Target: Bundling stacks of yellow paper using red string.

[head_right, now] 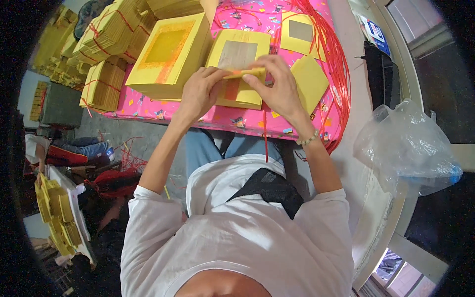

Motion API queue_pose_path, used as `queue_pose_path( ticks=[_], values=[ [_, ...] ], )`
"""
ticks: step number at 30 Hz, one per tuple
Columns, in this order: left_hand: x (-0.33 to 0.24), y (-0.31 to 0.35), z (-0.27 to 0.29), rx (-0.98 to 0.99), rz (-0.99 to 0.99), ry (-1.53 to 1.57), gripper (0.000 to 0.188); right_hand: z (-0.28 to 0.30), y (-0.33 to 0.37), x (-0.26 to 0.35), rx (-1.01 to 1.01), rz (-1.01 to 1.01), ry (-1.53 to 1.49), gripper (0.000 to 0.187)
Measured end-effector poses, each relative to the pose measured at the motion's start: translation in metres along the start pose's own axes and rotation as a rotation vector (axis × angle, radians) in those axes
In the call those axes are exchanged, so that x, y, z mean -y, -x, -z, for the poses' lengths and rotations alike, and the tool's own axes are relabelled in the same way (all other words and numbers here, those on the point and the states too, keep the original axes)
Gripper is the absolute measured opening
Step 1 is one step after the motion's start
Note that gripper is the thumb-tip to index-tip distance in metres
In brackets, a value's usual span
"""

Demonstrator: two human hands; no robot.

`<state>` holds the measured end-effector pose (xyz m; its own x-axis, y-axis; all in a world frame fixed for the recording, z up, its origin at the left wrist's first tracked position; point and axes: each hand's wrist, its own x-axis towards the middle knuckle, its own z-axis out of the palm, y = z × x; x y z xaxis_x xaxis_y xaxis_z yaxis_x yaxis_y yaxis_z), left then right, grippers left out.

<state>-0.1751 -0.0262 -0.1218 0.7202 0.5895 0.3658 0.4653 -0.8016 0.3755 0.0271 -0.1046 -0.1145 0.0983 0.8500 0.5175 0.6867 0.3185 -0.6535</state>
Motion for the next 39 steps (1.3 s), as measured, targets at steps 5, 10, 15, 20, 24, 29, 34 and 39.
queue_pose_path(
  ticks=[5,10,15,20,24,29,34,39],
  values=[
    [-0.017,-0.009,0.018,-0.481,-0.005,0.160,0.021,-0.006,0.006,-0.007,-0.178,-0.196,-0.158,0.080],
    [-0.053,0.008,0.049,-0.205,0.184,0.460,0.021,-0.007,0.005,-0.012,-0.035,-0.295,-0.851,0.103],
    [-0.060,0.016,0.044,-0.122,0.171,1.115,0.021,0.000,0.010,0.013,0.179,-0.265,-1.119,0.091],
    [-0.053,0.015,0.033,-0.325,0.086,0.463,0.037,0.003,0.021,0.030,0.164,-0.320,-0.953,0.071],
    [-0.054,0.012,0.027,-0.459,0.098,0.256,0.059,0.006,0.029,0.036,0.144,-0.334,-0.856,0.058],
    [-0.052,0.013,0.023,-0.166,0.229,1.084,0.049,0.009,0.032,0.041,0.109,-0.341,-0.838,0.053],
    [-0.051,0.010,0.025,-0.024,0.327,1.276,0.042,0.007,0.032,0.043,0.011,-0.376,-0.887,0.047],
    [-0.049,0.002,0.021,0.108,0.551,1.400,0.035,0.009,0.025,0.041,0.047,-0.441,-0.848,0.044]
  ],
)
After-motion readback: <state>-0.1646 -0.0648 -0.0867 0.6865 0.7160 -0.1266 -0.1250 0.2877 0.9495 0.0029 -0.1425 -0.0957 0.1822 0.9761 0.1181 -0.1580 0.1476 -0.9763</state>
